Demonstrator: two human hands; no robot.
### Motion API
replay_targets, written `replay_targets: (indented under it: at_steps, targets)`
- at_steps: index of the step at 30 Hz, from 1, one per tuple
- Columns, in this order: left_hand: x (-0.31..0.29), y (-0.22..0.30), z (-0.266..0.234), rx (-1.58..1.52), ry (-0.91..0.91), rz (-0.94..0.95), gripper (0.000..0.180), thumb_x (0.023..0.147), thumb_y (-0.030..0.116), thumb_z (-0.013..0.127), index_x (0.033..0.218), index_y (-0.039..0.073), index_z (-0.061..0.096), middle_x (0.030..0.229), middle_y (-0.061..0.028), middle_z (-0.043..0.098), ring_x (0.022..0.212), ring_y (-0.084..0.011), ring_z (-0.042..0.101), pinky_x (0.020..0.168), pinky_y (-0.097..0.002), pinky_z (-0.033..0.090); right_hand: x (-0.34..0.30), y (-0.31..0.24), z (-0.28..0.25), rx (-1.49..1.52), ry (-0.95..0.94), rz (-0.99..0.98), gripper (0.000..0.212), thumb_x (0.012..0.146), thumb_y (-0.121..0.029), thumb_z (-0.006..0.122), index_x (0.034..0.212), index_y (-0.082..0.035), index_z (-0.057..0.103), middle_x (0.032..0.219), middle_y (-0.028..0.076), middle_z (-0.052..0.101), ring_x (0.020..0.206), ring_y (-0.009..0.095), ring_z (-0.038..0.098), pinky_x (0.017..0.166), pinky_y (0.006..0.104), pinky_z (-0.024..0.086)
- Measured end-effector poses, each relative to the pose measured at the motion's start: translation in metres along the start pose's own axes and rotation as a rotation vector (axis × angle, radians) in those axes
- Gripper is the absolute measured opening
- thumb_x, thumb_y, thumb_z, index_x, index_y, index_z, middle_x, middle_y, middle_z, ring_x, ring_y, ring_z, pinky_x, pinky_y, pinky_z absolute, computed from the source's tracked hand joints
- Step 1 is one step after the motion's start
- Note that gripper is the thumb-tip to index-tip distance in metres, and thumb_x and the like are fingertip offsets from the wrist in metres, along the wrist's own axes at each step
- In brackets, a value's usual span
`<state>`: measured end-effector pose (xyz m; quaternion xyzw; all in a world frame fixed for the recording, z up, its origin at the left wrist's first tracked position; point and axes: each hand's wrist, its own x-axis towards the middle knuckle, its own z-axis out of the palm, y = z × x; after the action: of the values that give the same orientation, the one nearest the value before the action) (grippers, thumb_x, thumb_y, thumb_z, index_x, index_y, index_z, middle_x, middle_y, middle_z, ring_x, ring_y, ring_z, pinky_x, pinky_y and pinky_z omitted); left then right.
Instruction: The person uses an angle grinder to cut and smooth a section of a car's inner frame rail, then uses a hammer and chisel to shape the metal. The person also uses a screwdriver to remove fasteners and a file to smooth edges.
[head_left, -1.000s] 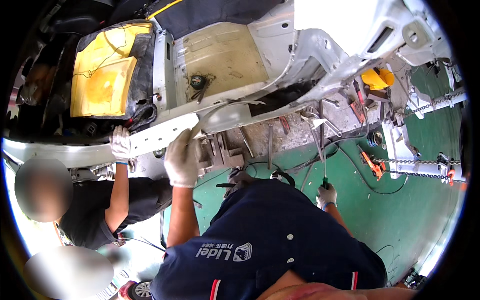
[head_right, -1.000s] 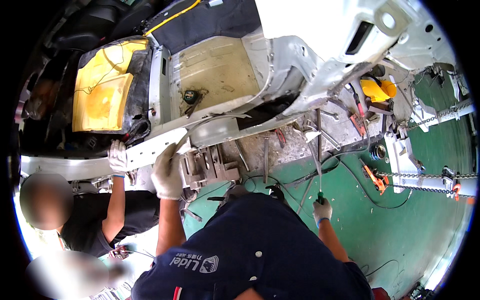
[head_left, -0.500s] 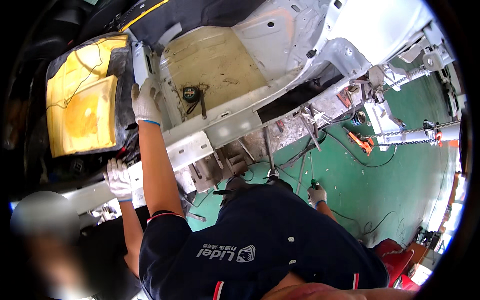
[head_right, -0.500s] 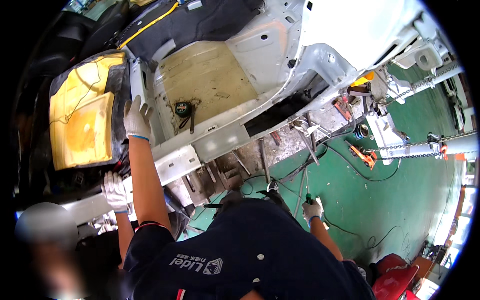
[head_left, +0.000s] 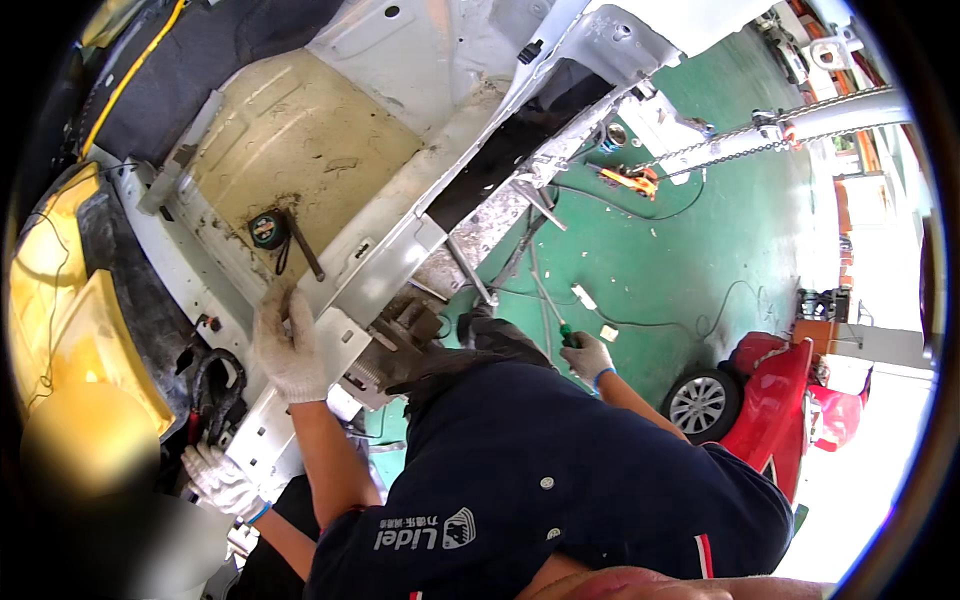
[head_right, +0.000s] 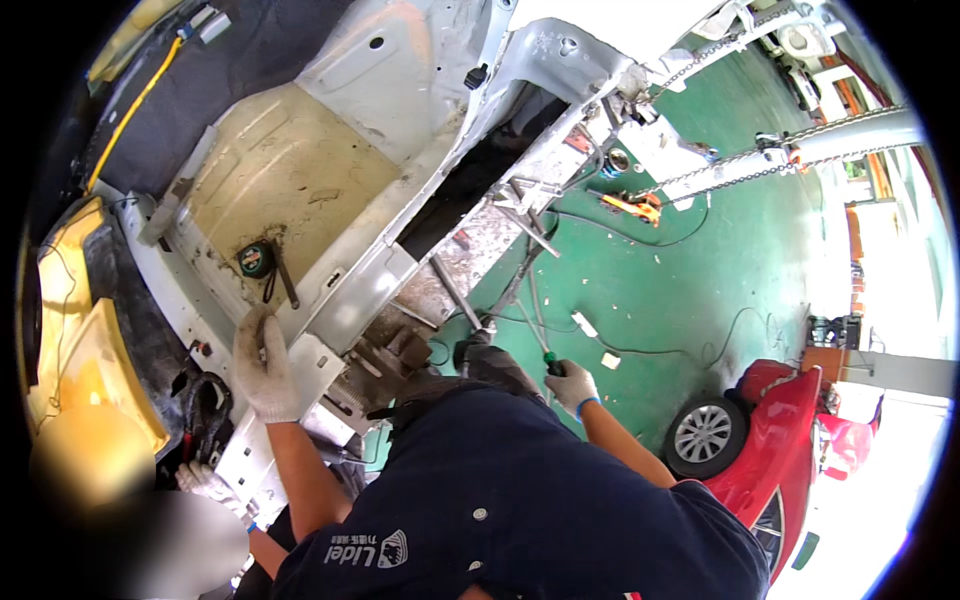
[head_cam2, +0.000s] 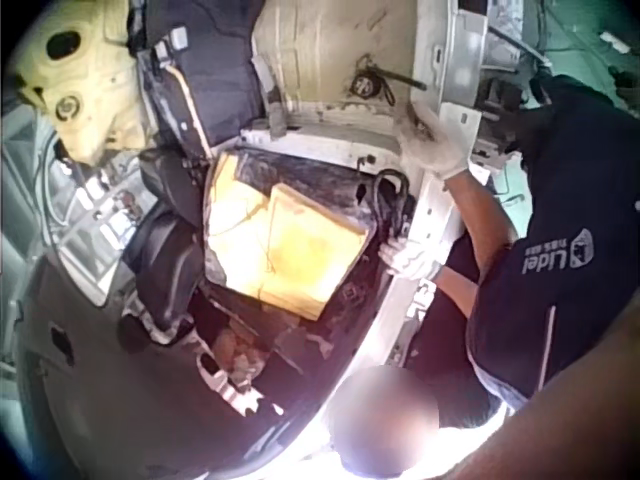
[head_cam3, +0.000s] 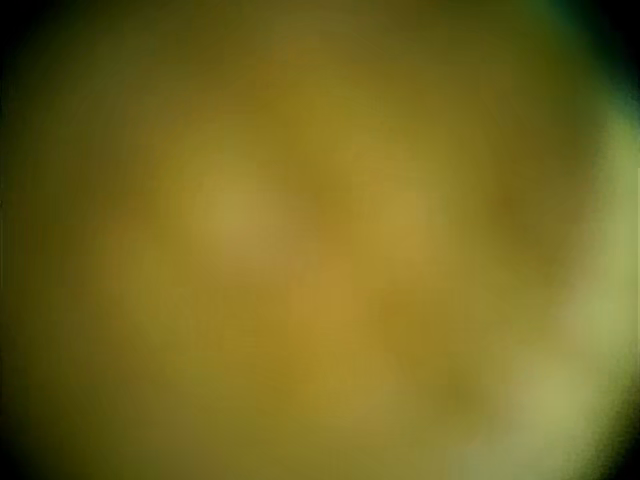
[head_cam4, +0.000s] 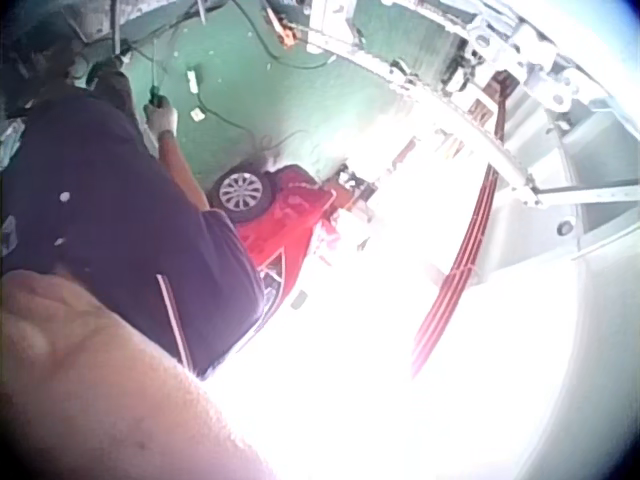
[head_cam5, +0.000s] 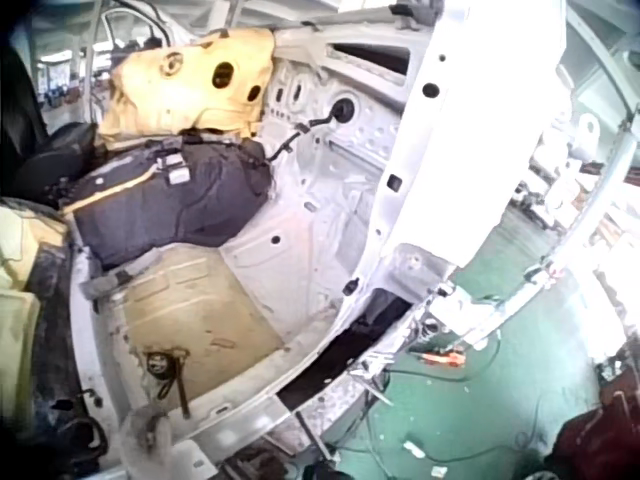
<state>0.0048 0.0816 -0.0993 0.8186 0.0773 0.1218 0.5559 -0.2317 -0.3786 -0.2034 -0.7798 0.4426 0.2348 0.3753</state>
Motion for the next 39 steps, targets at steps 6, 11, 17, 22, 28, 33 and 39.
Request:
replay_targets:
  at_steps: [6,11,17,22,28,33,39]
  targets:
    - [0.006,-0.005,0.006,0.317,0.029,0.221,0.024,0.100,0.011,0.070,0.117,-0.004,0.073,0.112,-0.0218,0.075,0.106,-0.0361,0.073,0.094,-0.0411,0.057,-0.016,-0.084,-0.019,-0.100,-0.066,-0.175,0.040,0.090,-0.027,0.074,0.119,-0.001,0.067,0.084,0.013,0.068,0.074,0.021,0.066,0.071,0.0374,0.054]
    - [0.001,-0.002,0.018,0.480,0.184,0.285,0.020,0.098,0.015,0.074,0.115,0.005,0.076,0.107,-0.0164,0.076,0.094,-0.0359,0.074,0.083,-0.0429,0.059,0.004,-0.110,-0.039,-0.233,-0.153,-0.151,0.042,0.091,-0.028,0.074,0.122,-0.001,0.066,0.085,0.012,0.067,0.075,0.020,0.067,0.071,0.0359,0.056]
    - [0.005,-0.002,0.024,0.697,0.231,0.286,0.020,0.099,0.019,0.074,0.116,0.010,0.077,0.106,-0.0122,0.077,0.093,-0.0323,0.075,0.082,-0.0424,0.059,0.048,-0.125,-0.047,-0.666,-0.267,-0.121,0.049,0.088,-0.030,0.069,0.127,-0.001,0.067,0.104,0.027,0.074,0.097,0.041,0.073,0.086,0.0486,0.056]
    - [0.006,-0.004,0.031,0.701,0.276,0.233,0.017,0.101,0.020,0.072,0.114,0.009,0.078,0.102,-0.0113,0.078,0.088,-0.0293,0.077,0.076,-0.0392,0.061,0.075,-0.148,-0.037,-0.762,-0.334,-0.199,0.047,0.089,-0.029,0.067,0.128,-0.002,0.067,0.112,0.029,0.074,0.104,0.047,0.071,0.091,0.0515,0.056]
    - [0.008,-0.001,0.036,0.783,0.303,0.175,0.018,0.101,0.019,0.072,0.113,0.007,0.080,0.103,-0.0110,0.080,0.091,-0.0246,0.078,0.080,-0.0352,0.061,0.116,-0.162,-0.014,-0.700,-0.311,-0.325,0.054,0.091,-0.029,0.067,0.139,-0.006,0.061,0.109,0.031,0.074,0.102,0.047,0.072,0.091,0.0521,0.056]
    - [0.007,-0.002,0.036,0.845,0.305,0.200,0.020,0.102,0.020,0.071,0.114,0.006,0.080,0.106,-0.0113,0.080,0.093,-0.0252,0.078,0.085,-0.0350,0.060,0.154,-0.174,0.013,-0.502,-0.195,-0.395,0.053,0.091,-0.030,0.066,0.138,-0.006,0.061,0.108,0.030,0.074,0.101,0.048,0.072,0.088,0.0526,0.056]
    - [0.004,-0.001,0.040,0.786,0.332,0.072,0.022,0.101,0.020,0.072,0.115,0.005,0.080,0.110,-0.0136,0.079,0.102,-0.0251,0.078,0.089,-0.0351,0.059,0.256,-0.145,0.066,-0.312,-0.218,-0.564,0.046,0.093,-0.020,0.066,0.134,-0.001,0.062,0.087,0.015,0.075,0.068,0.020,0.070,0.063,0.0359,0.056]
